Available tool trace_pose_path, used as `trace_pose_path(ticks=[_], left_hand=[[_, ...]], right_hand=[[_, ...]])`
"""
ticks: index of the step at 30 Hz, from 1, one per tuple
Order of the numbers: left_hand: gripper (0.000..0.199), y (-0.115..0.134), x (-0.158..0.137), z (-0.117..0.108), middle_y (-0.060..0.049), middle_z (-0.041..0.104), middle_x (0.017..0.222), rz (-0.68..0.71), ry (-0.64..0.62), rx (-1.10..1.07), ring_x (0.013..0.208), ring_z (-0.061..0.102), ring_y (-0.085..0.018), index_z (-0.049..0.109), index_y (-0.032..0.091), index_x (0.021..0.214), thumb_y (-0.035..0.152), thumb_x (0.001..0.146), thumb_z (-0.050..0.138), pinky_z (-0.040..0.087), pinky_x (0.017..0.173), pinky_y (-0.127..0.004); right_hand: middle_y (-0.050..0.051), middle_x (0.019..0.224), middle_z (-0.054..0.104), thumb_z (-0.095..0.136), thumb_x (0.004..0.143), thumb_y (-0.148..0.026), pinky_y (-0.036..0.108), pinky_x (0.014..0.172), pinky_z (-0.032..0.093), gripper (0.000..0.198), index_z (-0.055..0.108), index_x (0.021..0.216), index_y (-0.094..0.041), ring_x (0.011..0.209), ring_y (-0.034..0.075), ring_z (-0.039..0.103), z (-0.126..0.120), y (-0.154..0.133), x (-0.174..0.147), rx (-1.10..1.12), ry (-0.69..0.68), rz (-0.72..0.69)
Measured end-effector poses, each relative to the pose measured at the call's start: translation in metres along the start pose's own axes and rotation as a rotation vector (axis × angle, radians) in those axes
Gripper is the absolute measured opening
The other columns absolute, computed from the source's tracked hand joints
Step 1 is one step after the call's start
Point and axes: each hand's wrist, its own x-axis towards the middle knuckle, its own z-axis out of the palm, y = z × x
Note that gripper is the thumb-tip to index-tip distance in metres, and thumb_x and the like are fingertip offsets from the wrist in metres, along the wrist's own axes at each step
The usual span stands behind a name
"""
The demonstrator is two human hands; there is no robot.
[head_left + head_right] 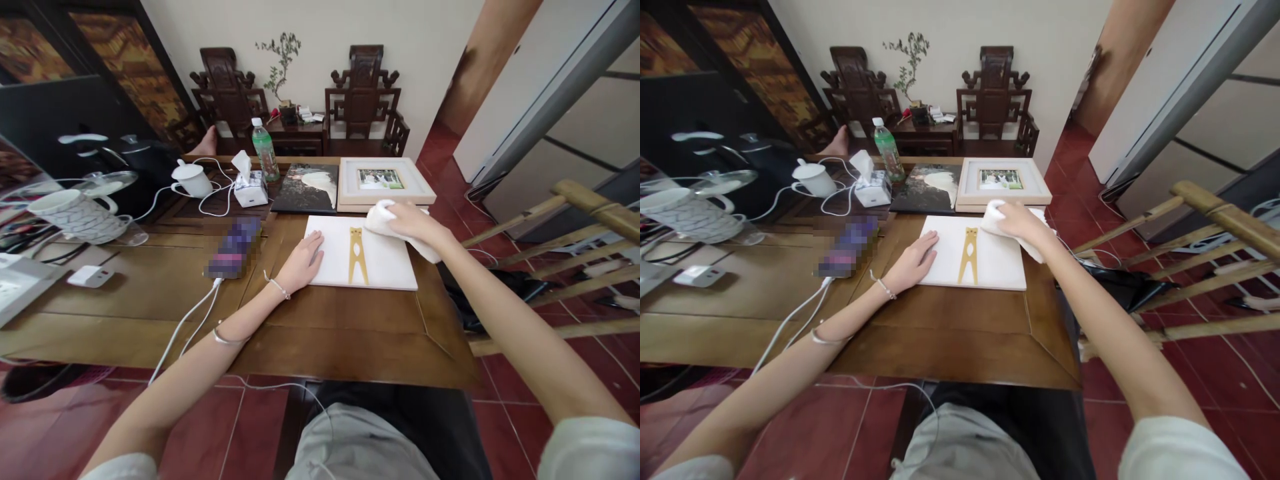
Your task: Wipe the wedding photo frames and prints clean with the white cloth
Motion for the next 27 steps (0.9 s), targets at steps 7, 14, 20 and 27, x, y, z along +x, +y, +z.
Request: trace_pose_path(ticks=[7,14,20,27], left_hand=[[0.042,-0.001,-0.001,0.0,-0.019,0.049,0.141,0.003,0.004,0.009,0.136,0.039,-0.029,0.054,0.008,0.127,0.026,0.092,0.038,0.032,0.113,-0.05],[0.044,0.001,-0.001,-0.001,-0.022,0.048,0.141,-0.008,-0.006,0.02,0.136,0.039,-0.03,0.054,0.004,0.127,0.025,0.092,0.038,0.032,0.113,-0.05],[0.043,-0.001,-0.001,-0.002,-0.02,0.048,0.141,0.0,-0.007,0.01,0.136,0.039,-0.028,0.053,0.007,0.127,0.026,0.092,0.039,0.031,0.114,-0.048],[0.042,-0.003,-0.001,-0.002,-0.018,0.048,0.142,-0.004,-0.011,0.001,0.136,0.039,-0.028,0.054,0.009,0.128,0.027,0.093,0.039,0.031,0.114,-0.049]], right_hand=[[0.009,0.082,0.062,0.043,0.069,-0.003,0.03,0.071,0.038,0.027,0.06,0.082,-0.018,0.081,0.023,0.056,0.009,-0.018,-0.107,0.001,-0.088,-0.188],[0.009,0.083,0.063,0.044,0.069,-0.003,0.03,0.074,0.038,0.026,0.061,0.083,-0.018,0.084,0.023,0.055,0.006,-0.018,-0.114,0.017,-0.139,-0.247],[0.01,0.088,0.062,0.045,0.071,-0.01,0.031,0.069,0.037,0.021,0.06,0.084,-0.016,0.085,0.025,0.054,0.006,0.011,-0.025,0.063,-0.071,-0.202],[0.011,0.1,0.062,0.044,0.071,-0.009,0.032,0.071,0.036,0.027,0.061,0.092,-0.016,0.092,0.026,0.053,0.002,0.022,0.018,0.069,-0.053,-0.173]])
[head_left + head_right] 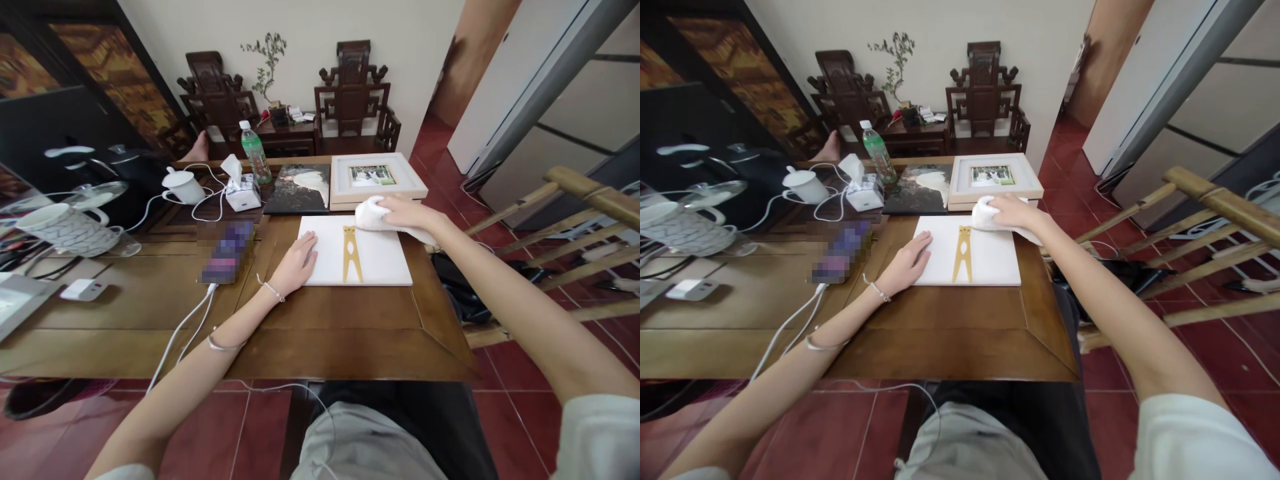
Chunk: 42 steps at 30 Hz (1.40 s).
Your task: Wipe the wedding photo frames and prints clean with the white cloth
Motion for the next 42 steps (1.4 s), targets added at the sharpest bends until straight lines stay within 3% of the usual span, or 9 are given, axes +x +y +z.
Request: trace_pose_path(ticks=[3,7,13,18,22,25,29,33,42], left_hand=[[0.043,0.001,0.0,0.0,-0.02,0.047,0.142,0.002,0.001,0.005,0.136,0.039,-0.029,0.054,0.007,0.128,0.027,0.093,0.039,0.031,0.114,-0.049],[0.044,0.001,0.0,0.001,-0.021,0.047,0.142,0.004,0.004,0.001,0.136,0.039,-0.029,0.053,0.005,0.128,0.027,0.093,0.039,0.03,0.114,-0.049],[0.043,0.001,0.0,0.001,-0.02,0.048,0.141,0.01,0.007,0.004,0.136,0.039,-0.029,0.053,0.007,0.128,0.026,0.093,0.038,0.031,0.113,-0.05],[0.042,0.0,0.0,0.002,-0.019,0.049,0.14,0.02,0.018,0.015,0.136,0.04,-0.029,0.054,0.008,0.128,0.027,0.093,0.038,0.032,0.113,-0.05],[0.043,0.0,0.0,0.002,-0.02,0.049,0.14,0.017,0.011,0.024,0.136,0.04,-0.028,0.053,0.007,0.128,0.027,0.093,0.038,0.031,0.114,-0.049],[0.044,0.001,0.0,0.001,-0.02,0.049,0.14,0.015,0.005,0.028,0.136,0.04,-0.028,0.053,0.005,0.128,0.027,0.093,0.038,0.031,0.115,-0.046],[0.044,0.001,0.0,0.0,-0.021,0.048,0.141,0.002,0.003,0.023,0.136,0.039,-0.028,0.053,0.005,0.128,0.027,0.093,0.038,0.031,0.114,-0.047],[0.044,0.0,0.0,0.002,-0.021,0.047,0.142,0.0,-0.001,0.01,0.137,0.039,-0.028,0.053,0.006,0.128,0.027,0.093,0.038,0.03,0.114,-0.048],[0.043,0.003,0.0,0.001,-0.019,0.048,0.141,0.006,0.008,-0.001,0.136,0.04,-0.029,0.053,0.008,0.128,0.028,0.093,0.037,0.031,0.114,-0.05]], right_hand=[[0.011,0.093,0.063,0.044,0.072,-0.009,0.03,0.069,0.035,0.021,0.06,0.084,-0.016,0.087,0.024,0.053,0.003,-0.014,-0.022,-0.022,-0.006,-0.02],[0.01,0.082,0.061,0.043,0.068,-0.005,0.03,0.07,0.036,0.021,0.057,0.078,-0.016,0.081,0.023,0.053,0.015,-0.041,-0.081,-0.053,-0.011,-0.069],[0.008,0.082,0.059,0.042,0.064,-0.003,0.03,0.073,0.037,0.023,0.055,0.074,-0.019,0.081,0.021,0.055,0.019,-0.068,-0.145,0.01,-0.113,-0.177],[0.008,0.082,0.061,0.043,0.065,-0.005,0.029,0.071,0.038,0.019,0.054,0.074,-0.018,0.081,0.022,0.056,0.007,-0.053,-0.114,0.061,-0.132,-0.156],[0.011,0.087,0.063,0.043,0.069,-0.009,0.029,0.066,0.037,0.018,0.057,0.078,-0.016,0.081,0.023,0.056,0.008,-0.039,-0.059,0.106,0.006,-0.052],[0.013,0.094,0.066,0.043,0.073,-0.011,0.03,0.067,0.037,0.02,0.06,0.084,-0.015,0.084,0.025,0.056,0.014,-0.044,-0.022,0.148,0.143,0.005],[0.013,0.097,0.067,0.044,0.075,-0.008,0.029,0.07,0.037,0.024,0.063,0.088,-0.014,0.087,0.025,0.058,0.025,-0.064,0.003,0.138,0.172,-0.005],[0.013,0.089,0.066,0.043,0.071,-0.003,0.029,0.068,0.036,0.031,0.065,0.09,-0.014,0.082,0.024,0.058,0.036,-0.086,-0.015,0.05,0.145,-0.062],[0.011,0.095,0.062,0.042,0.066,-0.001,0.036,0.084,0.038,0.03,0.062,0.082,-0.017,0.094,0.024,0.055,0.045,-0.138,-0.118,0.141,0.016,-0.287]])
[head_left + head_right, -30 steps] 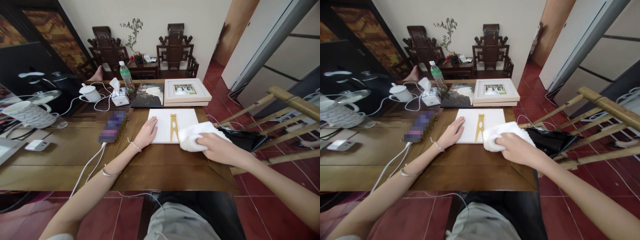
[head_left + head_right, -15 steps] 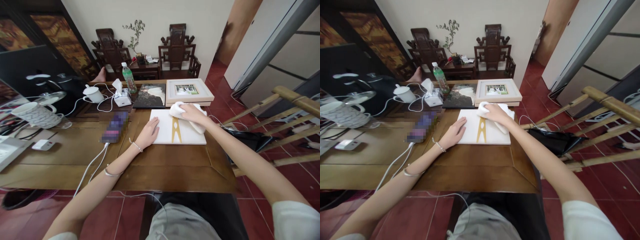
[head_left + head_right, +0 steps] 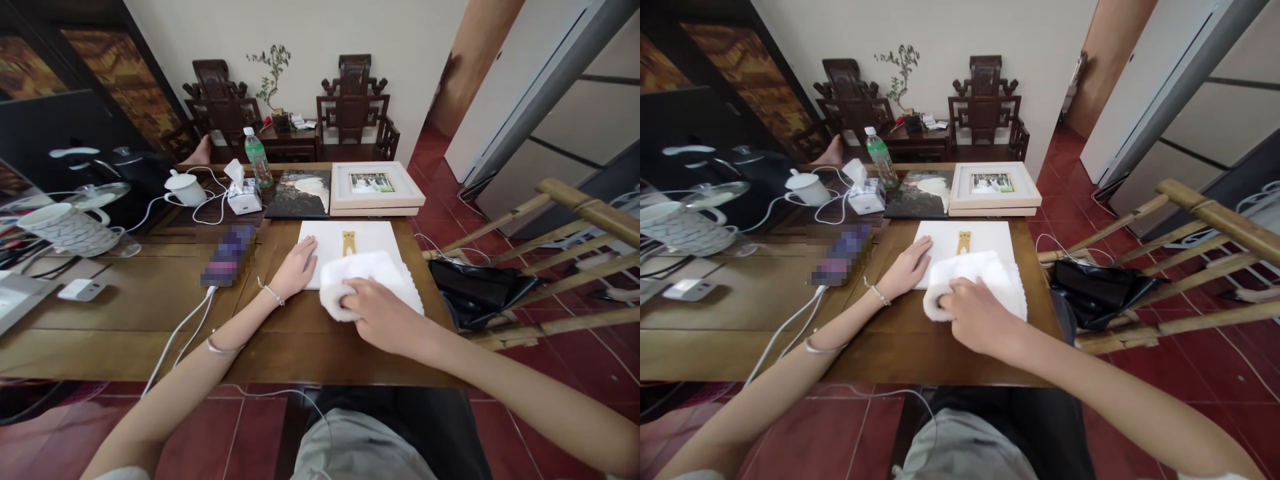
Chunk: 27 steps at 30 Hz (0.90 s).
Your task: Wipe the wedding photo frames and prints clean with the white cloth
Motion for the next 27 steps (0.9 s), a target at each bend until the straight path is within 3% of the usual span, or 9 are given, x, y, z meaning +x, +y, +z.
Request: trace_pose_path(ticks=[5,12,16,20,27], left_hand=[[0.042,0.001,0.0,-0.001,-0.017,0.048,0.142,-0.004,-0.007,0.004,0.136,0.039,-0.029,0.052,0.01,0.129,0.027,0.092,0.039,0.03,0.114,-0.05],[0.043,-0.002,0.0,0.0,-0.018,0.047,0.142,0.002,-0.012,0.006,0.137,0.038,-0.028,0.052,0.009,0.129,0.027,0.093,0.038,0.03,0.114,-0.049],[0.044,-0.002,0.0,0.0,-0.019,0.047,0.142,0.005,-0.007,0.013,0.137,0.038,-0.028,0.052,0.007,0.129,0.028,0.093,0.038,0.03,0.114,-0.048],[0.044,-0.001,0.0,0.0,-0.02,0.047,0.142,0.002,-0.013,0.002,0.138,0.037,-0.028,0.051,0.007,0.13,0.027,0.093,0.037,0.03,0.114,-0.049],[0.044,-0.003,0.001,0.001,-0.017,0.047,0.143,-0.001,-0.009,-0.02,0.137,0.038,-0.029,0.05,0.011,0.132,0.024,0.091,0.039,0.029,0.114,-0.051]], right_hand=[[0.01,0.091,0.061,0.042,0.07,-0.006,0.031,0.074,0.04,0.029,0.062,0.087,-0.018,0.084,0.022,0.056,-0.004,0.008,0.012,0.003,-0.016,0.057],[0.015,0.093,0.066,0.042,0.073,-0.007,0.029,0.063,0.036,0.031,0.064,0.095,-0.012,0.08,0.023,0.057,-0.018,0.069,0.089,-0.095,0.086,0.165],[0.015,0.095,0.067,0.042,0.075,-0.006,0.029,0.065,0.036,0.033,0.065,0.097,-0.012,0.082,0.023,0.059,-0.022,0.08,0.112,-0.105,0.107,0.212],[0.016,0.101,0.065,0.043,0.074,-0.003,0.032,0.07,0.038,0.035,0.066,0.097,-0.013,0.088,0.025,0.059,-0.014,0.059,0.097,-0.15,0.102,0.201],[0.013,0.099,0.063,0.043,0.07,-0.003,0.041,0.09,0.035,0.032,0.065,0.089,-0.016,0.099,0.026,0.055,0.005,0.001,0.027,-0.054,0.029,0.063]])
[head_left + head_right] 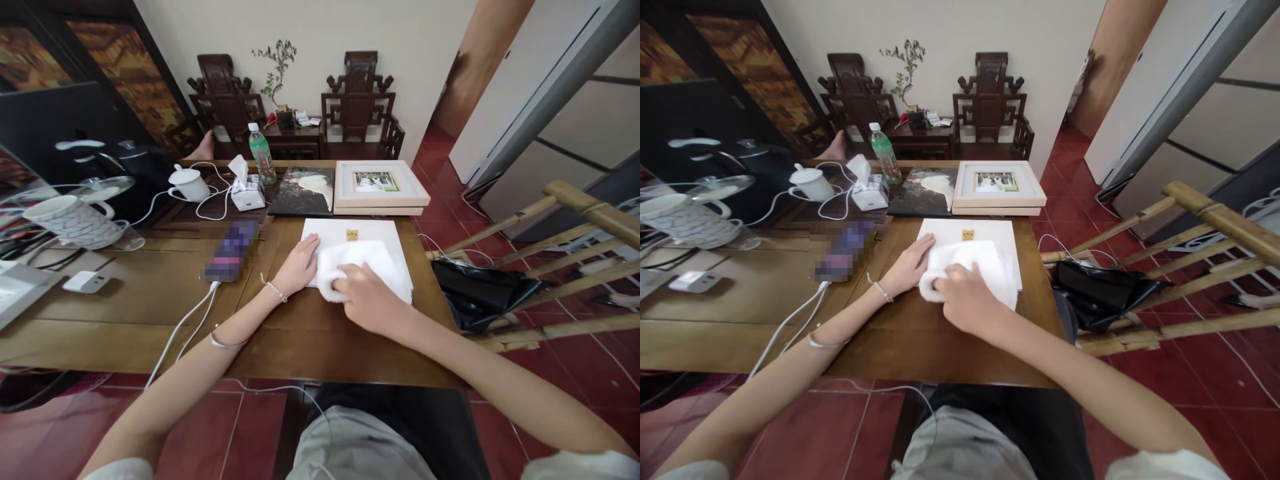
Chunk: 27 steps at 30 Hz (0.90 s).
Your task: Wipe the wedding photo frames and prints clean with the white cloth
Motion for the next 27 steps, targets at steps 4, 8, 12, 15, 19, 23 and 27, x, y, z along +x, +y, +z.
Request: trace_pose_path(ticks=[4,8,12,15,19,23,27], left_hand=[[0.044,0.001,0.0,0.0,-0.018,0.046,0.143,-0.014,-0.005,0.018,0.138,0.036,-0.028,0.05,0.01,0.131,0.027,0.093,0.038,0.029,0.115,-0.05],[0.044,0.0,0.0,-0.001,-0.019,0.045,0.143,-0.009,-0.018,0.021,0.138,0.037,-0.028,0.05,0.008,0.131,0.025,0.093,0.035,0.029,0.114,-0.05],[0.044,0.0,0.0,0.0,-0.018,0.046,0.143,0.0,-0.011,0.01,0.138,0.036,-0.029,0.05,0.01,0.132,0.027,0.093,0.037,0.029,0.114,-0.051],[0.044,0.002,0.0,-0.001,-0.016,0.047,0.143,-0.008,-0.002,0.007,0.138,0.036,-0.028,0.05,0.011,0.132,0.03,0.094,0.037,0.028,0.115,-0.05],[0.044,0.008,0.001,-0.005,-0.012,0.05,0.142,-0.034,0.042,-0.09,0.133,0.044,-0.026,0.048,0.015,0.134,0.033,0.097,0.031,0.032,0.113,-0.047],[0.049,0.012,0.002,-0.01,-0.009,0.048,0.144,-0.125,0.176,-0.23,0.132,0.046,-0.021,0.046,0.017,0.137,0.042,0.1,0.026,0.033,0.113,-0.039],[0.06,0.011,0.002,-0.014,-0.009,0.045,0.146,-0.216,0.26,-0.304,0.135,0.041,-0.02,0.045,0.014,0.139,0.048,0.1,0.015,0.029,0.115,-0.037]], right_hand=[[0.01,0.089,0.062,0.042,0.069,-0.005,0.036,0.082,0.038,0.027,0.062,0.081,-0.018,0.086,0.022,0.056,-0.006,-0.007,-0.014,0.045,-0.056,-0.033],[0.011,0.089,0.062,0.044,0.072,-0.008,0.03,0.067,0.038,0.027,0.063,0.089,-0.017,0.078,0.021,0.057,-0.014,0.014,0.01,0.026,-0.052,0.079],[0.013,0.094,0.065,0.045,0.076,-0.008,0.029,0.063,0.036,0.029,0.064,0.096,-0.016,0.079,0.022,0.058,-0.014,0.041,0.051,-0.072,0.032,0.178],[0.015,0.1,0.066,0.044,0.079,-0.007,0.031,0.068,0.038,0.033,0.064,0.104,-0.015,0.087,0.025,0.059,-0.009,0.049,0.076,-0.114,0.094,0.23],[0.017,0.107,0.065,0.043,0.08,-0.005,0.04,0.081,0.039,0.035,0.066,0.105,-0.015,0.1,0.029,0.056,0.0,0.04,0.088,-0.124,0.14,0.222],[0.016,0.104,0.064,0.044,0.075,-0.003,0.043,0.085,0.036,0.032,0.067,0.094,-0.014,0.1,0.029,0.054,0.004,0.024,0.081,-0.095,0.108,0.055],[0.01,0.094,0.064,0.044,0.068,-0.002,0.036,0.077,0.035,0.024,0.062,0.077,-0.016,0.086,0.022,0.054,0.003,0.017,0.063,-0.03,0.007,-0.203]])
